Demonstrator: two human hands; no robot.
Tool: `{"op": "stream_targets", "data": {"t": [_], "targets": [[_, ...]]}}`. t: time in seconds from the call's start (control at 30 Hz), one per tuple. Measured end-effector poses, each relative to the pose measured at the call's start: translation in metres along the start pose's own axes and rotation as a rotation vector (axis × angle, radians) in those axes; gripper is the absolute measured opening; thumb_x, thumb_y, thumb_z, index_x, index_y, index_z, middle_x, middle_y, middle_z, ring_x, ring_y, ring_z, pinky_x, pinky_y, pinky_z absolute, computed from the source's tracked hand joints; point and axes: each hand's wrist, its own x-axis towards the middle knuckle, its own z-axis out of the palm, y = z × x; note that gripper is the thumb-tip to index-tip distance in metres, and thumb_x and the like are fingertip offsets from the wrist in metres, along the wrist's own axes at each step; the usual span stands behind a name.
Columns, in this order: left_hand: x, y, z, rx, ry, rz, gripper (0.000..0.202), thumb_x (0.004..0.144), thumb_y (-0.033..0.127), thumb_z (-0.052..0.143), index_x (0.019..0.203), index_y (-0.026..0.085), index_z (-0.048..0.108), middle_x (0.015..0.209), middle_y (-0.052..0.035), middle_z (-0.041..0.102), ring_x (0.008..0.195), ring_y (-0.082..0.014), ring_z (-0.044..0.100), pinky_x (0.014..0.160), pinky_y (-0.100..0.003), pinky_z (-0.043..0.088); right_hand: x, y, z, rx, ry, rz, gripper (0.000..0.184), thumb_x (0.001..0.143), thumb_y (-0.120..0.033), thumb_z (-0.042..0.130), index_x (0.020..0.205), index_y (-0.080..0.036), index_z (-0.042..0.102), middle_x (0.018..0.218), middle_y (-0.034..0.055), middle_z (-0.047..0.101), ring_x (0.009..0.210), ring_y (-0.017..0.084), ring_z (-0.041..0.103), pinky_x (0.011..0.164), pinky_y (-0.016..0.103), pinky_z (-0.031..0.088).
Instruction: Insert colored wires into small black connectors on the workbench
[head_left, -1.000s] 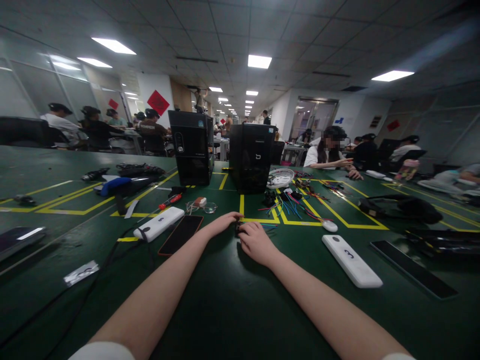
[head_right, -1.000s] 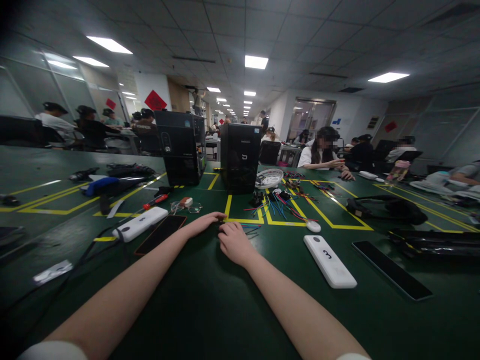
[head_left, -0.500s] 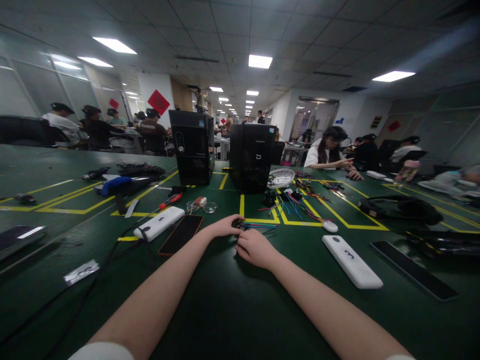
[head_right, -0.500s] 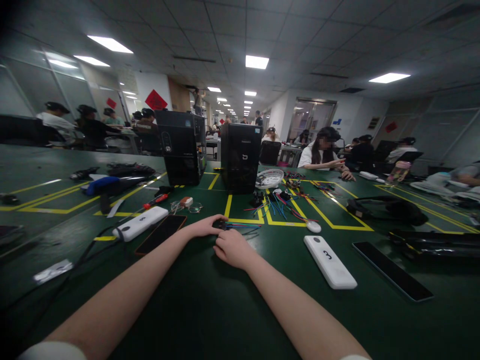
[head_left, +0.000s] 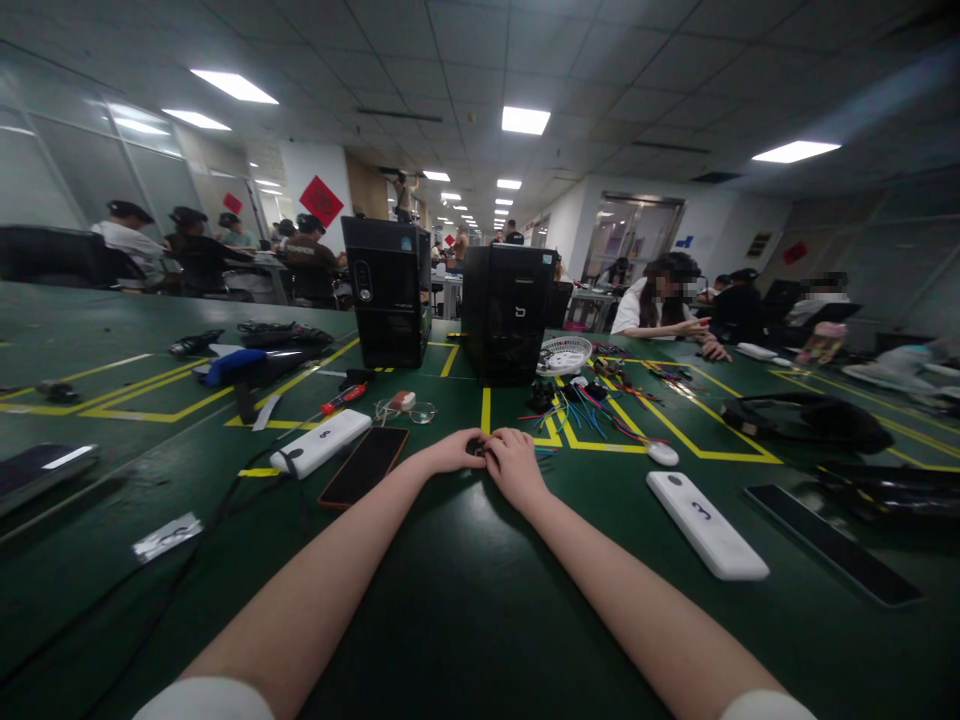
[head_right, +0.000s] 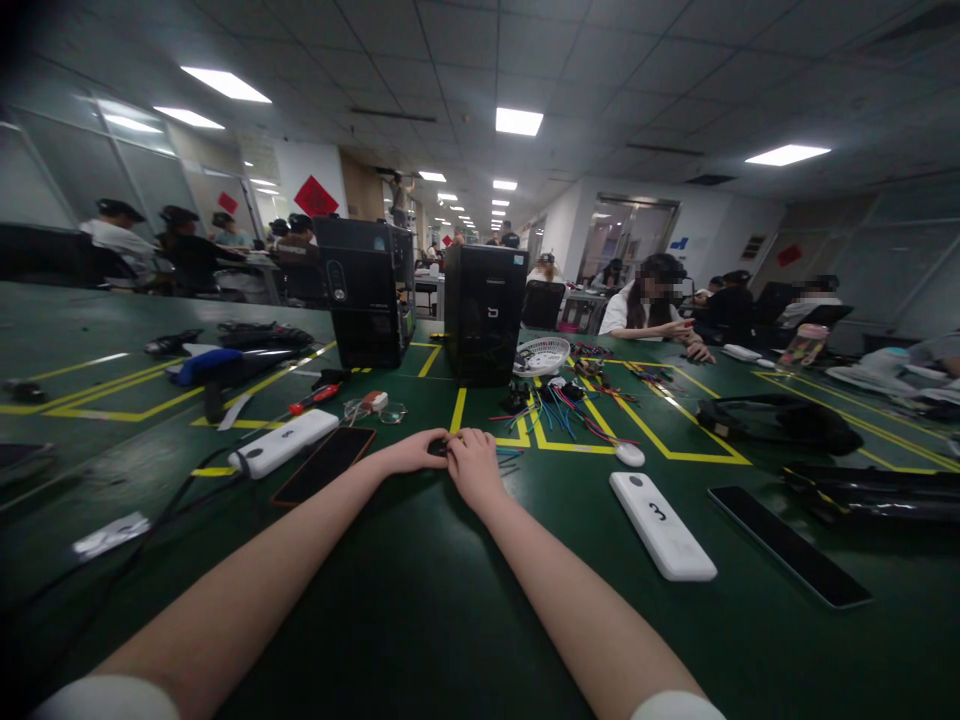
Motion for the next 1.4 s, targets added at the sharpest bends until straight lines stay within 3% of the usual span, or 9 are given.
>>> {"op": "stream_targets", "data": {"t": [0.5, 0.77, 1.03, 1.23, 1.4], "targets": [[0.003, -0.001, 0.001, 0.060, -0.016, 0.060, 0.029, 0.067, 0.027, 0.065, 0.091, 0.013, 0.056, 0.089, -0.0032, 0.058, 0.085, -0.0191, 0.054, 0.076, -0.028, 0.042, 0.000, -0.001, 0.007, 0.038, 0.006, -0.006, 0.010, 0.083, -0.016, 0.045, 0.087, -0.017, 0.054, 0.097, 0.0074, 0.055, 0.095, 0.020, 0.044, 0.085, 0.035, 0.030], [0.002, -0.006, 0.001, 0.074, 0.007, 0.032, 0.039, 0.066, 0.031, 0.068, 0.100, 0.013, 0.058, 0.098, -0.0061, 0.061, 0.092, -0.0215, 0.056, 0.082, -0.030, 0.042, -0.001, 0.007, -0.002, 0.132, 0.139, 0.117, 0.014, 0.086, -0.016, 0.038, 0.087, -0.016, 0.052, 0.088, 0.0072, 0.053, 0.087, 0.020, 0.046, 0.080, 0.033, 0.034], [0.002, -0.012, 0.003, 0.059, 0.138, -0.026, 0.037, 0.068, 0.029, 0.065, 0.101, 0.013, 0.060, 0.101, -0.0082, 0.063, 0.094, -0.0225, 0.057, 0.087, -0.032, 0.042, -0.012, 0.004, -0.008, 0.228, -0.149, -0.206, 0.008, 0.082, -0.021, 0.051, 0.085, -0.019, 0.057, 0.088, 0.0049, 0.055, 0.086, 0.017, 0.048, 0.078, 0.029, 0.038], [0.002, -0.013, 0.004, 0.059, 0.110, -0.012, 0.041, 0.067, 0.034, 0.067, 0.103, 0.014, 0.061, 0.101, -0.0073, 0.063, 0.093, -0.0229, 0.058, 0.085, -0.032, 0.044, -0.007, 0.021, -0.007, 0.111, 0.009, 0.006, 0.019, 0.082, -0.017, 0.049, 0.099, -0.017, 0.057, 0.095, 0.0070, 0.056, 0.091, 0.019, 0.047, 0.079, 0.032, 0.036], [0.003, -0.017, 0.008, 0.102, 0.114, -0.013, 0.044, 0.066, 0.037, 0.068, 0.105, 0.017, 0.061, 0.105, -0.0073, 0.063, 0.097, -0.0237, 0.057, 0.088, -0.033, 0.042, -0.003, 0.034, -0.002, -0.023, -0.004, -0.001, 0.014, 0.081, -0.015, 0.050, 0.092, -0.018, 0.059, 0.094, 0.0065, 0.056, 0.088, 0.020, 0.046, 0.076, 0.032, 0.034]]}}
